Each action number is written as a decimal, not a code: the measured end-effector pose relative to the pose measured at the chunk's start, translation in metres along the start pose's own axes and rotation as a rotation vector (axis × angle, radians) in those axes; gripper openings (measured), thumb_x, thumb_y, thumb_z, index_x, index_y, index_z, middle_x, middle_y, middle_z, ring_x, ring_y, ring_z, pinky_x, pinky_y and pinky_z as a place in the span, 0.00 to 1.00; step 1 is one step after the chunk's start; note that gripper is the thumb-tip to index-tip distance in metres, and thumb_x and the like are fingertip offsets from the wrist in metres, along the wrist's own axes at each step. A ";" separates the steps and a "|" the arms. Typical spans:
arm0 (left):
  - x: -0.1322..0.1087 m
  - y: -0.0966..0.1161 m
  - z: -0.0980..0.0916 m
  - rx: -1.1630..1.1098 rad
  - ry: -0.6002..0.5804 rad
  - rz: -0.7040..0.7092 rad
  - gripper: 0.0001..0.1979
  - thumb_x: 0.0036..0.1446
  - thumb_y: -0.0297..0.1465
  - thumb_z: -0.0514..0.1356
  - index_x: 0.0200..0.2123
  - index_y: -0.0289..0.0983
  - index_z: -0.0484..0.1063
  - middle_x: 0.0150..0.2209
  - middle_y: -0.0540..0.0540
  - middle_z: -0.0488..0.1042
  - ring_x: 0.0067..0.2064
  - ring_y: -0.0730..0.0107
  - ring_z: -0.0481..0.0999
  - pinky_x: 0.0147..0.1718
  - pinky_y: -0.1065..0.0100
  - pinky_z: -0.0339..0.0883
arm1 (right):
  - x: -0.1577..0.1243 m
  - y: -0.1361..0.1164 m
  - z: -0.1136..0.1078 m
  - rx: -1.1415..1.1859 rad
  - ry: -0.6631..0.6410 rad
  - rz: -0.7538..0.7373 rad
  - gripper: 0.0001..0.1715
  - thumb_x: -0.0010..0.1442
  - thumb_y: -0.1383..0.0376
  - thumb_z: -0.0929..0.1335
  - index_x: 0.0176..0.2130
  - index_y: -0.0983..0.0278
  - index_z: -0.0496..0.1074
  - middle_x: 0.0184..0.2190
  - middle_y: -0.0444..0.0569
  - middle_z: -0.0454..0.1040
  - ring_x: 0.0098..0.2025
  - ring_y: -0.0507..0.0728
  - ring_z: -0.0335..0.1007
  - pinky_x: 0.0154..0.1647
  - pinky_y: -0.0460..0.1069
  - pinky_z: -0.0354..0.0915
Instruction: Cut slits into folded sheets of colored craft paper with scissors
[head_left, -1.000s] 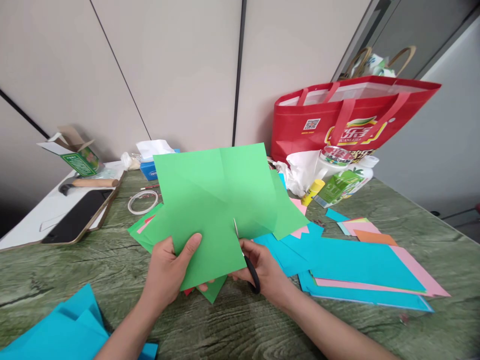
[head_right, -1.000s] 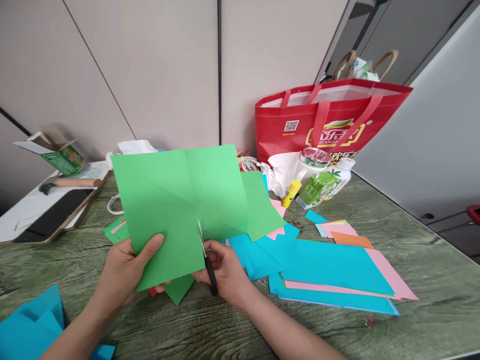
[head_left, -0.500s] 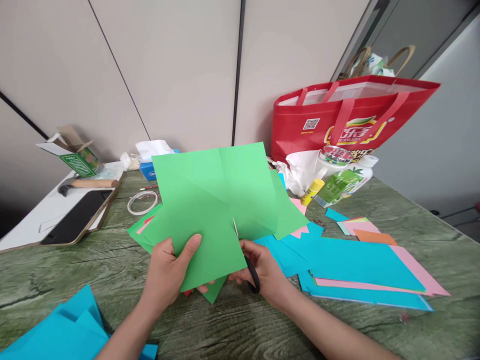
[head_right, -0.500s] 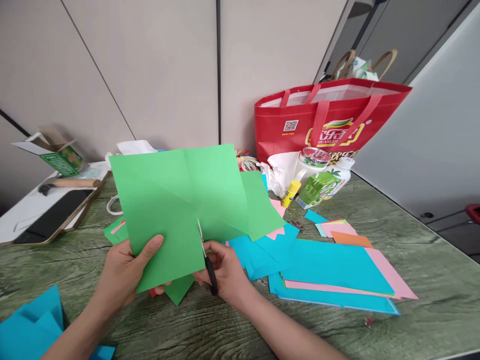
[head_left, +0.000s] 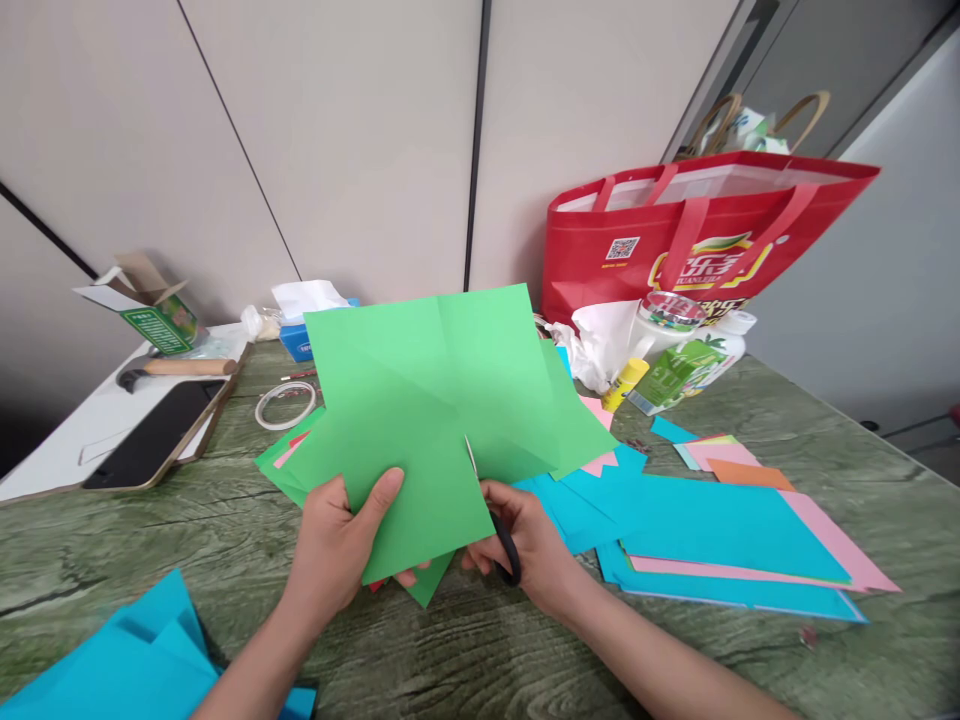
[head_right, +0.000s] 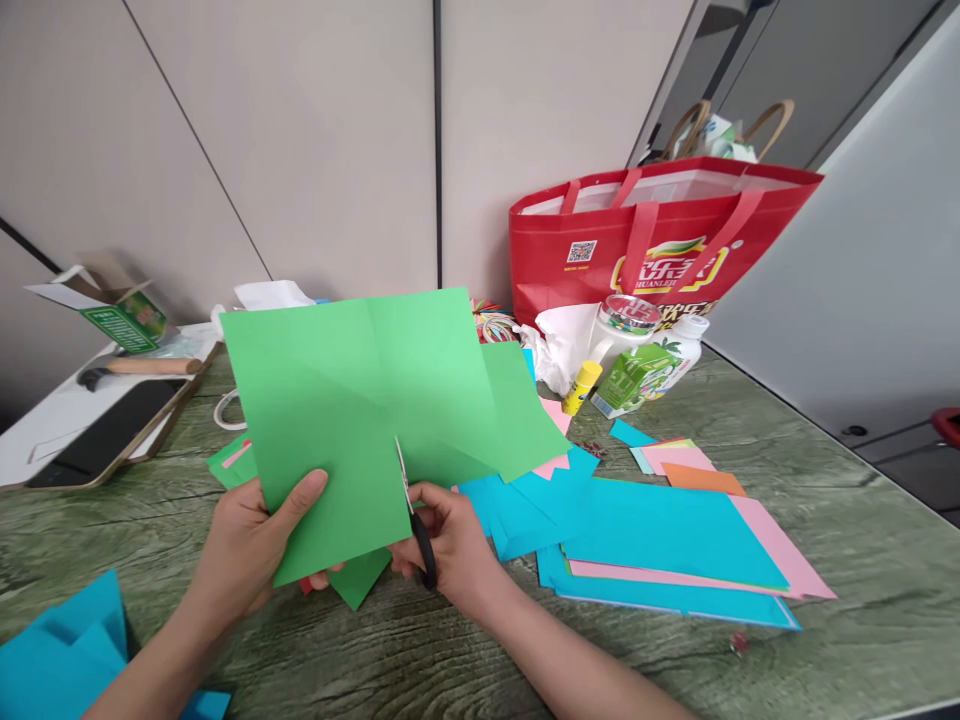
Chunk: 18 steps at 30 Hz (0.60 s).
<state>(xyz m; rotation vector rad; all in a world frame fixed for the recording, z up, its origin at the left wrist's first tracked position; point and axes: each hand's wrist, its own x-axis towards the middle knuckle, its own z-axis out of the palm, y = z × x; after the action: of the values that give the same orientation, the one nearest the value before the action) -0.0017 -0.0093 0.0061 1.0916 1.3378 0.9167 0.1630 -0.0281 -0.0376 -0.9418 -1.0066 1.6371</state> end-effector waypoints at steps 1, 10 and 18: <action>0.000 0.000 0.000 0.000 0.000 0.000 0.12 0.47 0.40 0.59 0.21 0.38 0.65 0.11 0.50 0.73 0.10 0.62 0.70 0.04 0.70 0.61 | 0.000 0.000 0.000 0.004 0.001 0.000 0.15 0.39 0.63 0.72 0.27 0.65 0.65 0.10 0.34 0.62 0.14 0.47 0.56 0.18 0.44 0.56; 0.000 0.001 0.001 -0.018 -0.013 -0.002 0.12 0.47 0.39 0.59 0.21 0.38 0.65 0.10 0.51 0.73 0.10 0.62 0.70 0.05 0.69 0.63 | -0.001 0.001 0.001 -0.013 0.013 0.001 0.10 0.41 0.66 0.70 0.26 0.65 0.65 0.09 0.34 0.61 0.12 0.46 0.56 0.19 0.45 0.60; -0.004 0.001 0.005 -0.054 -0.080 -0.016 0.11 0.47 0.38 0.60 0.21 0.37 0.66 0.12 0.50 0.74 0.12 0.61 0.72 0.07 0.66 0.67 | 0.002 -0.008 -0.001 -0.024 -0.006 -0.085 0.19 0.34 0.62 0.75 0.28 0.64 0.67 0.21 0.41 0.71 0.24 0.51 0.65 0.26 0.46 0.63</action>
<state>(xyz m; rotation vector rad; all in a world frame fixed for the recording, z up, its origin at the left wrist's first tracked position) 0.0037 -0.0130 0.0081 1.0638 1.2476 0.8841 0.1656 -0.0243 -0.0309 -0.8984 -1.0579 1.5614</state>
